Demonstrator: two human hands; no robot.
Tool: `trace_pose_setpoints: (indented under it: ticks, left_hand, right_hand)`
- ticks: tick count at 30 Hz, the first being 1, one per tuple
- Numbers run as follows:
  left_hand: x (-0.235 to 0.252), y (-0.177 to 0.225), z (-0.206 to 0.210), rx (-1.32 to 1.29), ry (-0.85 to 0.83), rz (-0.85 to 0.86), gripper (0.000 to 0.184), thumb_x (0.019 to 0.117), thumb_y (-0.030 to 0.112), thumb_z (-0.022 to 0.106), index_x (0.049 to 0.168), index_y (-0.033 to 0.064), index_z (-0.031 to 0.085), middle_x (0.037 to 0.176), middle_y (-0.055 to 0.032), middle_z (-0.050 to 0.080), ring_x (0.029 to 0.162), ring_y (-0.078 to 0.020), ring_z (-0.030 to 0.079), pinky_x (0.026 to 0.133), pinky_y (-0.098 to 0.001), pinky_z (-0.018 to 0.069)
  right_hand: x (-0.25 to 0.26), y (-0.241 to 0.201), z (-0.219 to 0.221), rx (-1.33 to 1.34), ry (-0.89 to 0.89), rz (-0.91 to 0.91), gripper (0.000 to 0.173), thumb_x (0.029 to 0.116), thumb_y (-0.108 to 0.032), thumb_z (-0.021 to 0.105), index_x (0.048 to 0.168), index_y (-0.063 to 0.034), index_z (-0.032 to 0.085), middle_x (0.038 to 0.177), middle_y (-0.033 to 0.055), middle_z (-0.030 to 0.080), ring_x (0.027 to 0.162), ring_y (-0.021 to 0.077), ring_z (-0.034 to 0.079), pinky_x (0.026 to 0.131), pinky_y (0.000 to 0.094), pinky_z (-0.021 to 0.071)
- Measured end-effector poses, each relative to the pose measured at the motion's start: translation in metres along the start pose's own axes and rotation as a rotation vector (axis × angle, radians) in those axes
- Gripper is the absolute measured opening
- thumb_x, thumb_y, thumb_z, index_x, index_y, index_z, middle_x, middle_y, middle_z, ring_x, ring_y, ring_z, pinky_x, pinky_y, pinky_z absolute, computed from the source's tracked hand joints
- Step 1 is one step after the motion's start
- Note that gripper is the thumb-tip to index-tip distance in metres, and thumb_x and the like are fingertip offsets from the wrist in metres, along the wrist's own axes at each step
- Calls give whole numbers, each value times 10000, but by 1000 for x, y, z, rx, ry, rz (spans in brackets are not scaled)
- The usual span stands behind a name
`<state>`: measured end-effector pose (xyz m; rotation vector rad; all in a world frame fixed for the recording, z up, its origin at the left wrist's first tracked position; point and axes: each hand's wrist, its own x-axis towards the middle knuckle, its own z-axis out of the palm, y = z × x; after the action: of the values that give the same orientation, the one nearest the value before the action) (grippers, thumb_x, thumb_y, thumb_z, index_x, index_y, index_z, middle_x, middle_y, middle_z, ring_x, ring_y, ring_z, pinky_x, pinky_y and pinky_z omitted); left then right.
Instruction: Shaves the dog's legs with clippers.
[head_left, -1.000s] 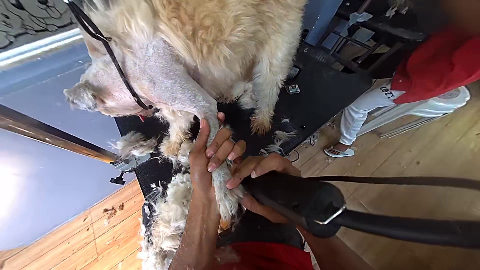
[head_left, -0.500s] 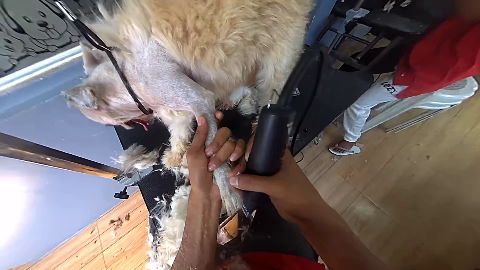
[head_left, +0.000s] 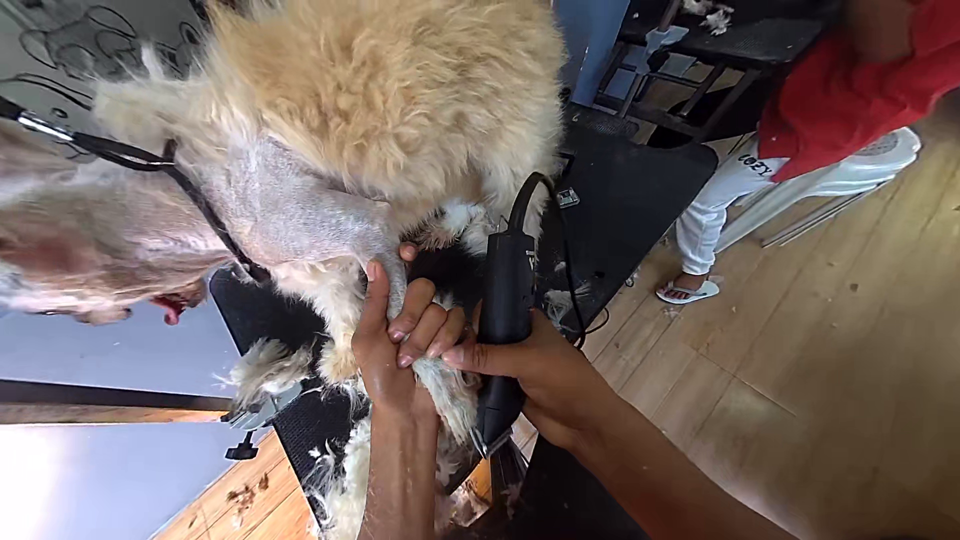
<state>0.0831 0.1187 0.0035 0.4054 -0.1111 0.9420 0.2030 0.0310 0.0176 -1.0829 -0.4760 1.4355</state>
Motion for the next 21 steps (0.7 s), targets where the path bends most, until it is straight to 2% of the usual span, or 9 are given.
trace_pose_setpoints:
  ticks: [3, 6, 9, 12, 14, 16, 18, 19, 21]
  left_hand:
    - [6, 9, 1, 35, -5, 30, 529, 1107, 482, 248, 1208, 54, 540, 550, 61, 365, 358, -17, 358, 379, -145, 372]
    - [9, 8, 0, 68, 20, 64, 515, 1107, 483, 251, 1197, 70, 543, 539, 60, 358, 347, -21, 353, 365, -150, 373]
    - [8, 5, -6, 86, 45, 99, 488, 1110, 469, 263, 1194, 80, 547, 529, 60, 353, 348, -28, 353, 365, -163, 374]
    - [11, 8, -7, 129, 102, 131, 481, 1113, 466, 248, 1159, 91, 546, 531, 66, 337, 345, -20, 327, 359, -149, 351]
    - [11, 5, -9, 181, 150, 148, 455, 1113, 465, 259, 1154, 112, 542, 526, 76, 329, 341, -8, 312, 353, -141, 339]
    - [7, -4, -13, 221, 201, 149, 408, 1111, 459, 302, 1168, 143, 553, 520, 82, 334, 347, -6, 310, 359, -146, 340]
    - [5, -13, -18, 190, 211, 111, 401, 1108, 464, 305, 1163, 152, 552, 525, 83, 340, 350, -6, 317, 366, -146, 348]
    - [5, -17, -21, 180, 224, 92, 408, 1108, 468, 298, 1150, 152, 552, 525, 83, 333, 349, -5, 307, 363, -144, 337]
    - [2, -19, -27, 176, 242, 79, 422, 1110, 473, 283, 1146, 147, 548, 531, 79, 322, 348, -8, 288, 357, -142, 317]
  right_hand:
    - [9, 1, 1, 0, 108, -99, 314, 787, -119, 879, 982, -30, 649, 790, 136, 684, 668, 195, 657, 621, 344, 576]
    - [12, -7, -13, 140, 166, -138, 344, 885, -252, 809, 1147, -95, 650, 868, 95, 673, 752, 177, 661, 696, 359, 588]
    - [-1, -15, -46, 308, 14, -254, 306, 974, -180, 662, 1258, -87, 596, 1139, 118, 667, 1060, 208, 672, 941, 402, 579]
    - [-21, -10, -66, 294, -90, -382, 444, 963, -184, 695, 1372, -76, 562, 1404, 201, 602, 1313, 339, 586, 1087, 491, 506]
    - [-34, -3, -62, 214, -35, -446, 570, 938, -221, 736, 1432, -83, 490, 1448, 232, 558, 1313, 406, 577, 1056, 525, 534]
    - [-44, 7, -45, 73, 158, -534, 611, 866, -261, 809, 1373, -95, 511, 1285, 207, 670, 1134, 371, 699, 897, 478, 633]
    - [-49, 18, -30, -35, 325, -634, 610, 791, -269, 877, 1276, -113, 539, 1132, 132, 738, 994, 300, 750, 788, 445, 664]
    - [-51, 22, -23, -50, 379, -661, 608, 773, -265, 887, 1252, -124, 541, 1111, 105, 748, 968, 276, 759, 755, 434, 673]
    - [-59, 23, -18, -57, 390, -660, 630, 805, -206, 865, 1296, -109, 483, 1198, 118, 710, 1005, 291, 745, 770, 456, 671]
